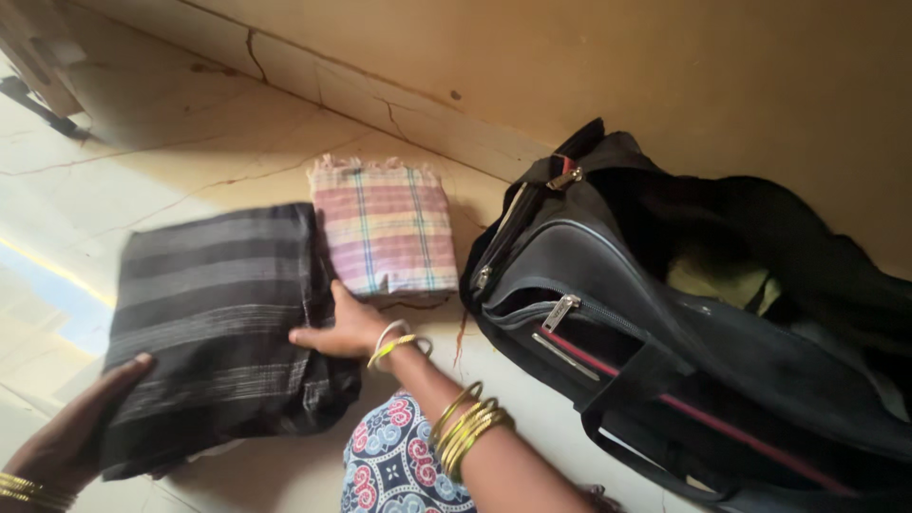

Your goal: The person takes various clothes out of a black bag, folds them, and stacks them on the floor.

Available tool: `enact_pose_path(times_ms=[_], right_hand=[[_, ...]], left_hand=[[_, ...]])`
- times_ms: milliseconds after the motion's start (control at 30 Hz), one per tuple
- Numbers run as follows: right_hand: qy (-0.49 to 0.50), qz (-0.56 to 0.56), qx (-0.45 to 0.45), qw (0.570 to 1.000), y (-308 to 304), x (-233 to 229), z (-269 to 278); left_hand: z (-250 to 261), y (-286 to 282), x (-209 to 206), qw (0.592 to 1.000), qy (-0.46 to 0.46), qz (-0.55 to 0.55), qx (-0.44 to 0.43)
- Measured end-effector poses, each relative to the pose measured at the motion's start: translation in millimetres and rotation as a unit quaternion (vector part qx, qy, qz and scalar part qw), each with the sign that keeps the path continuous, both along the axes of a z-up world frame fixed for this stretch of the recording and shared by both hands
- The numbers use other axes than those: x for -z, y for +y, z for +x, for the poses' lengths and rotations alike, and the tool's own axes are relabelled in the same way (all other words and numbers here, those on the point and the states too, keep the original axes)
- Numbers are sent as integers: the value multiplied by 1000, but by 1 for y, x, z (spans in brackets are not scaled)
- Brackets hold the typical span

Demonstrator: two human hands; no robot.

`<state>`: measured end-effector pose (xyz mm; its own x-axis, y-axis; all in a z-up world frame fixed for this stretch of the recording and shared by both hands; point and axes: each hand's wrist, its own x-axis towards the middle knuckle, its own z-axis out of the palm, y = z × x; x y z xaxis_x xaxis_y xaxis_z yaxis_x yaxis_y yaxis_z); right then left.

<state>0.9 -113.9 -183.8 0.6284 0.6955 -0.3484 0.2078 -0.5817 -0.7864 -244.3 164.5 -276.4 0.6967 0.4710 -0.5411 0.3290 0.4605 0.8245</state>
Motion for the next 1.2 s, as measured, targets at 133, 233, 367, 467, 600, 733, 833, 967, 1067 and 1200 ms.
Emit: enact_pose_path(times_ms=[133,233,367,467,600,733,833,967,1067,1200], right_hand=[[-146,57,15,987,11,31,-4],[-208,187,21,960,16,28,-9],[-209,210,13,955,27,15,-7],[-163,105,-4,981,26,14,-11],[-175,87,-23,981,15,21,-18],[-216,100,-5,971,12,10,-34],[-282,125,-16,951,7,-5,-48],[-377,16,-77,923,5,-18,-60],[-342,-56,-110,931,5,-15,-59],[-310,-86,-120,939,10,-8,-47]], left_hand=[[-6,-13,-10,998,-59,38,0],[-1,-14,-18,993,-104,58,-23],[3,-26,-28,985,-155,65,-48],[13,-35,-35,995,-14,59,-80],[15,-14,-33,996,-47,79,-7],[34,15,-25,976,53,213,13],[55,-2,-45,831,233,505,-23],[101,-61,-83,707,178,683,-52],[109,-95,-83,669,153,727,30],[109,-99,-73,693,191,694,35]])
